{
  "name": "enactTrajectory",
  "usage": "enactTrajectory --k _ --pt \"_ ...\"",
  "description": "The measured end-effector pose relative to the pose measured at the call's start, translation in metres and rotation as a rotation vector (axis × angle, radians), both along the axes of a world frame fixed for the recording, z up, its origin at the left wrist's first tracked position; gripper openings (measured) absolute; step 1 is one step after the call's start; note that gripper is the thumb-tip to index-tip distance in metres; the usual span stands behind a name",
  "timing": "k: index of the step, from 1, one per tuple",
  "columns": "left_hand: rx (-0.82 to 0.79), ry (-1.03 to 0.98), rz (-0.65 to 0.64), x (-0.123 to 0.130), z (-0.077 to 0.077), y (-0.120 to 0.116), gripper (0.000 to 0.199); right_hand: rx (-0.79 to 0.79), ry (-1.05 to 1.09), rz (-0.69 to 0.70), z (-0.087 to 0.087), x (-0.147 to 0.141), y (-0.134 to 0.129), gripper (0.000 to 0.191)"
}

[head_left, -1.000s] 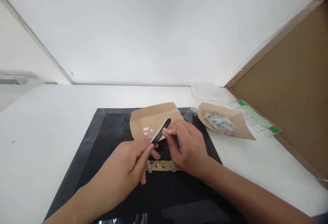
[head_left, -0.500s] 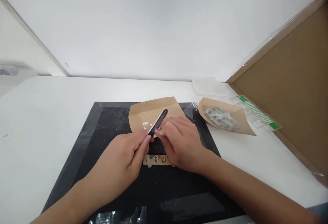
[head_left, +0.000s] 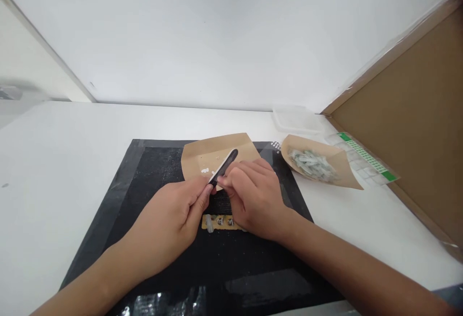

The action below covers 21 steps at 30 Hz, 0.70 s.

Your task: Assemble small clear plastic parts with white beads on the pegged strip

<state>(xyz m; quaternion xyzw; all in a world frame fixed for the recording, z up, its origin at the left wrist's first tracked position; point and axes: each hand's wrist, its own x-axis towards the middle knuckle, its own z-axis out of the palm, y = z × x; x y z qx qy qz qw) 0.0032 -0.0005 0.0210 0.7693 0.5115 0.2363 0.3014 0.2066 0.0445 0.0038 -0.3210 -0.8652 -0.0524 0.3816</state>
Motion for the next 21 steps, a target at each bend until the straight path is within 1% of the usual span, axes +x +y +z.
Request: enactTrajectory --k 4,7,10,14,17,18,20,21 --pt "0.004 0.011 0.006 0.0018 0.0006 -0.0004 0.038 0.044 0.038 -0.079 0.0004 -0.0011 -0.0008 0.028" --pt "0.014 0.029 0.003 0.0028 0.0013 -0.0015 0.038 0.003 -0.015 -0.022 0.0020 -0.0011 -0.0016 0.026" --pt "0.060 0.067 0.015 0.0034 0.0011 -0.0023 0.037 0.010 0.003 -0.073 0.0035 -0.0006 -0.0022 0.027" --pt "0.090 0.111 0.026 0.0032 0.0015 -0.0029 0.036 -0.006 -0.017 -0.031 0.0052 -0.0003 -0.0022 0.026" --pt "0.110 0.085 0.041 0.0019 0.0031 -0.0030 0.035 0.003 0.032 -0.082 0.0068 -0.0010 -0.0017 0.028" --pt "0.114 0.074 0.042 0.0013 0.0035 -0.0029 0.035 -0.014 0.028 -0.070 0.0073 -0.0015 -0.0016 0.027" --pt "0.109 0.058 0.040 0.0000 0.0038 -0.0030 0.033 -0.050 -0.014 0.008 0.0078 -0.0027 -0.0015 0.024" --pt "0.104 0.053 0.042 -0.0006 0.0037 -0.0030 0.033 -0.047 -0.020 0.023 0.0078 -0.0033 -0.0014 0.024"
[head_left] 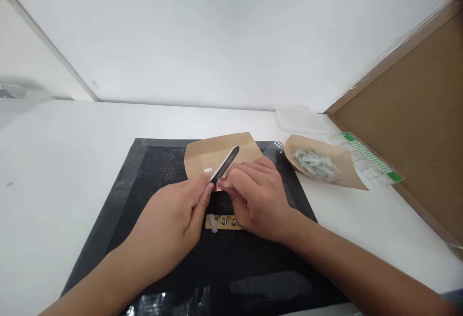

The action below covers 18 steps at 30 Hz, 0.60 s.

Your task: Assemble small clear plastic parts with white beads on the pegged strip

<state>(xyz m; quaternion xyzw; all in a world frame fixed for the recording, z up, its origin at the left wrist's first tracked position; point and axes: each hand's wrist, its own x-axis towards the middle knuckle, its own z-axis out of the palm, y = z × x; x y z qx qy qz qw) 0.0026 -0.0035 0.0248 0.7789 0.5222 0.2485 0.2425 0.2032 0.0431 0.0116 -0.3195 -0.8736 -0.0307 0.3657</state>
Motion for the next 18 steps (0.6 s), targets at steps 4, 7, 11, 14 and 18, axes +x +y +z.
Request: enactTrajectory --k 4,7,11,14,18 --pt "0.029 -0.006 0.011 -0.0003 -0.0001 -0.0004 0.033 0.038 0.070 -0.086 0.0003 -0.0012 0.0006 0.029" --pt "0.035 -0.009 0.007 0.0008 0.0008 -0.0003 0.032 0.000 0.064 -0.022 0.0010 -0.0006 0.0012 0.025" --pt "-0.007 -0.028 0.003 0.0015 -0.0002 -0.0009 0.034 0.052 0.107 -0.106 -0.0001 -0.0003 0.0012 0.027" --pt "-0.046 -0.044 -0.010 0.0017 -0.0034 -0.0019 0.034 0.028 0.051 -0.043 -0.0017 -0.0007 0.0012 0.026" --pt "-0.037 -0.037 -0.005 0.0025 -0.0053 -0.0024 0.036 0.072 0.068 -0.126 -0.0009 0.0008 0.0020 0.026"
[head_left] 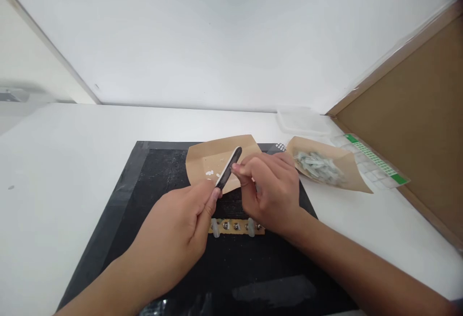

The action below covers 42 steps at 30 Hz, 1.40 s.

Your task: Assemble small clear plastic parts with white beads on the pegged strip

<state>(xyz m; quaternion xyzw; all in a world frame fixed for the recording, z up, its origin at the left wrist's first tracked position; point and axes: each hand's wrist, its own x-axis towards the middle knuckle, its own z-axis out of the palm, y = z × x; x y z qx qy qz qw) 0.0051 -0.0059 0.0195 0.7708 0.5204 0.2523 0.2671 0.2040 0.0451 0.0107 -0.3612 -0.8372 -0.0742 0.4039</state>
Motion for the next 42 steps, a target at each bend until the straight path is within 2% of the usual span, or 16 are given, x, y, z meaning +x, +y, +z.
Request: enactTrajectory --k 4,7,10,14,18,22,27,33,39,42 --pt "0.007 0.024 -0.009 0.000 0.002 0.000 0.035 -0.055 -0.055 0.071 0.002 0.001 -0.001 0.024" --pt "0.003 0.049 -0.001 -0.001 0.002 0.000 0.036 -0.039 -0.021 0.045 0.002 0.000 -0.003 0.023" --pt "-0.011 0.060 -0.003 -0.001 0.003 -0.001 0.034 -0.041 -0.047 0.082 0.000 -0.002 -0.004 0.026" --pt "-0.003 0.060 -0.002 -0.002 0.003 -0.001 0.035 0.029 -0.031 0.055 0.000 -0.002 -0.005 0.025" --pt "-0.021 0.056 0.004 -0.002 0.002 0.000 0.036 -0.020 -0.094 0.104 0.001 -0.001 -0.005 0.029" --pt "-0.003 0.038 0.019 -0.002 0.002 0.001 0.034 -0.067 0.038 0.121 0.002 0.001 -0.003 0.024" --pt "-0.068 -0.021 0.081 -0.003 0.004 0.002 0.035 -0.258 0.240 0.209 0.002 0.004 0.001 0.012" --pt "-0.106 -0.095 0.114 -0.004 0.002 0.003 0.040 -0.620 0.530 0.289 -0.003 0.004 -0.001 0.008" --pt "0.002 -0.099 0.156 -0.005 -0.006 0.006 0.033 -0.951 0.770 0.319 0.000 0.005 -0.005 0.012" --pt "0.075 -0.122 0.182 -0.006 -0.008 0.006 0.026 -1.045 0.805 0.317 0.003 0.006 -0.006 0.015"
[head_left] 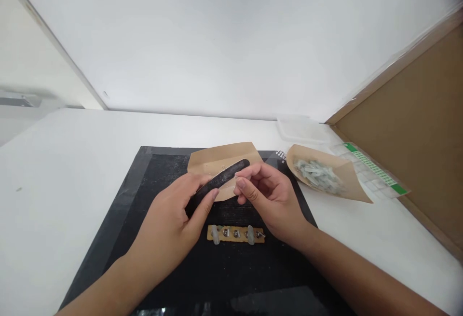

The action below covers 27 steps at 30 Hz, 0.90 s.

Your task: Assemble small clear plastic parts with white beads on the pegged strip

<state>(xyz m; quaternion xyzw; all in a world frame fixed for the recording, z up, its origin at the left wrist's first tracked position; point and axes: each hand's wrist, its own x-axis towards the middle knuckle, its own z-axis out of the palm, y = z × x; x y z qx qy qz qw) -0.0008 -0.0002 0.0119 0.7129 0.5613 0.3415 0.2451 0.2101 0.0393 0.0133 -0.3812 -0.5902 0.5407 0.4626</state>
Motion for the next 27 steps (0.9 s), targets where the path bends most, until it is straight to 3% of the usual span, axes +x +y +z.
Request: enactTrajectory --k 8,13,18,22,27 --pt "-0.005 -0.078 -0.025 0.003 0.002 -0.001 0.021 0.089 -0.053 -0.037 -0.005 0.001 0.002 0.011" --pt "0.014 -0.102 -0.020 0.003 0.004 -0.003 0.024 0.453 -0.342 -0.103 -0.009 0.005 0.002 0.005" --pt "0.156 -0.074 -0.044 0.005 0.004 -0.003 0.025 0.811 -0.555 -0.221 -0.004 0.003 0.000 0.009" --pt "0.248 -0.084 -0.076 0.008 -0.001 -0.004 0.028 0.917 -0.708 -0.287 -0.007 -0.003 -0.001 0.014" --pt "0.232 -0.116 -0.097 0.012 -0.008 -0.007 0.032 0.964 -0.810 -0.280 -0.014 -0.008 -0.002 0.020"
